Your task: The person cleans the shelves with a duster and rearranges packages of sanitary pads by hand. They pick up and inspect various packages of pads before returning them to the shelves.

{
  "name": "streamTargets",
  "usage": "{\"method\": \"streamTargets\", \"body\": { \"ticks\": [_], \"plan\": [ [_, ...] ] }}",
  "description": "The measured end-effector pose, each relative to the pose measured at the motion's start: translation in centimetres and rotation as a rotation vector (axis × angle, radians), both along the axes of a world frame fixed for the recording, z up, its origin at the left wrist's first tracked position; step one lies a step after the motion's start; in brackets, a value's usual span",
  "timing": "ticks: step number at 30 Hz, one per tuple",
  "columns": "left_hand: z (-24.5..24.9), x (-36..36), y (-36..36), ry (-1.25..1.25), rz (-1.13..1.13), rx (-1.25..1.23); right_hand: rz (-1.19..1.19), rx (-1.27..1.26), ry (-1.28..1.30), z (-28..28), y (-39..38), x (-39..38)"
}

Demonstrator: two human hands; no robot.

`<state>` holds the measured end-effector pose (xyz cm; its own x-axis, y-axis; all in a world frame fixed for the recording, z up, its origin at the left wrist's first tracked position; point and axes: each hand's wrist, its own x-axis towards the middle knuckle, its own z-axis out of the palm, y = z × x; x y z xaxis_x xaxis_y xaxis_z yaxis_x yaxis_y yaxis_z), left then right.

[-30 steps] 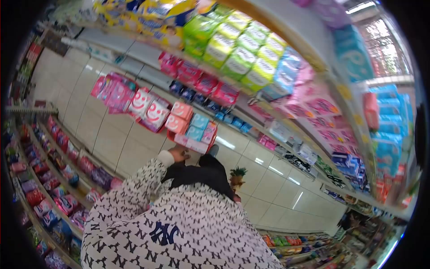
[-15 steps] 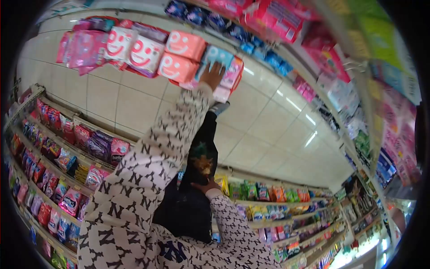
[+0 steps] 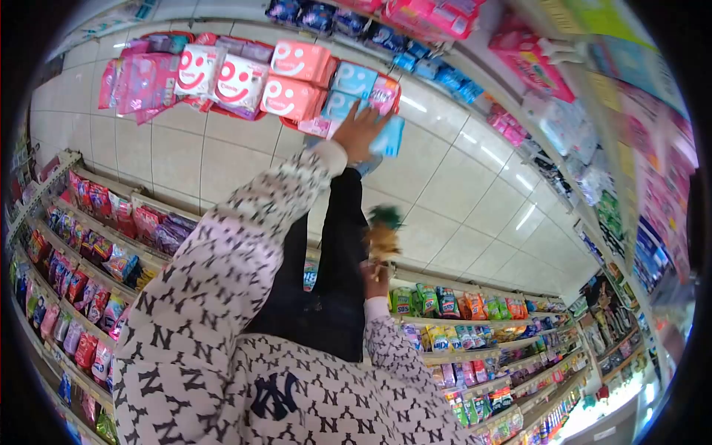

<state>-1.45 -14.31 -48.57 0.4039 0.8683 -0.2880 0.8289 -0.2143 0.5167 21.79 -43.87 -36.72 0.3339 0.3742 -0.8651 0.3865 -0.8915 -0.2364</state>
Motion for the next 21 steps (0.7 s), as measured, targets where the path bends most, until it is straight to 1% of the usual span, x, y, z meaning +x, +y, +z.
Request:
{"method": "streamTargets", "body": {
  "ticks": [1, 2, 3, 4, 5, 6, 7, 8, 9, 11, 12, 13, 15, 17, 18, 21],
  "plan": [
    [2.5, -0.1, -1.3, -0.085, -0.034, -0.004, -0.203, 0.212, -0.023, -2.6, -1.3, 1.5],
    [6.0, -0.7, -2.4, -0.125, -0.064, -0.001, -0.342, 0.250, 0.043, -0.5, 3.2, 0.3],
    [9.4, -1.4, -3.2, -0.194, -0.051, -0.063, -0.482, 0.287, 0.106, 2.2, 8.5, -1.3],
    [13.6, -2.0, -4.0, -0.223, -0.025, -0.054, -0.464, 0.324, 0.310, 6.2, 13.1, -3.2],
    [16.5, -2.3, -5.0, -0.237, 0.014, -0.005, -0.310, 0.475, 0.332, 6.0, 14.9, -4.6],
    [20.6, -3.3, -4.5, -0.275, 0.000, 0.025, -0.167, 0.633, 0.347, 5.8, 16.8, -6.1],
    [23.5, -3.5, -4.9, -0.260, -0.041, -0.043, -0.164, 0.633, 0.375, 7.3, 18.1, -7.2],
    [25.9, -3.8, -5.1, -0.279, -0.017, 0.008, -0.161, 0.633, 0.404, 8.9, 19.5, -8.4],
    [28.1, -4.5, -5.0, -0.296, 0.003, 0.061, -0.250, 0.570, 0.496, 12.4, 21.7, -9.9],
    [32.8, -6.7, -4.4, -0.408, 0.183, 0.162, -0.376, 0.430, 0.681, 17.9, 23.9, -11.7],
    [34.4, -8.2, -4.1, -0.413, 0.247, 0.170, -0.408, 0.364, 0.774, 20.0, 24.8, -12.0],
    [36.1, -9.1, -3.2, -0.432, 0.273, 0.230, -0.437, 0.286, 0.870, 21.4, 26.1, -11.7],
    [37.4, -11.6, -3.0, -0.561, 0.231, 0.192, -0.371, 0.290, 0.920, 24.1, 27.3, -12.7],
    [39.8, -12.5, -3.7, -0.678, 0.271, 0.060, -0.263, 0.295, 0.950, 27.4, 28.3, -13.9],
    [40.9, -13.0, -4.1, -0.735, 0.290, -0.004, -0.219, 0.282, 0.972, 27.9, 28.7, -14.1],
    [43.7, -13.4, -4.8, -0.683, 0.448, 0.089, -0.049, 0.542, 0.691, 29.8, 29.7, -15.0]
  ]
}}
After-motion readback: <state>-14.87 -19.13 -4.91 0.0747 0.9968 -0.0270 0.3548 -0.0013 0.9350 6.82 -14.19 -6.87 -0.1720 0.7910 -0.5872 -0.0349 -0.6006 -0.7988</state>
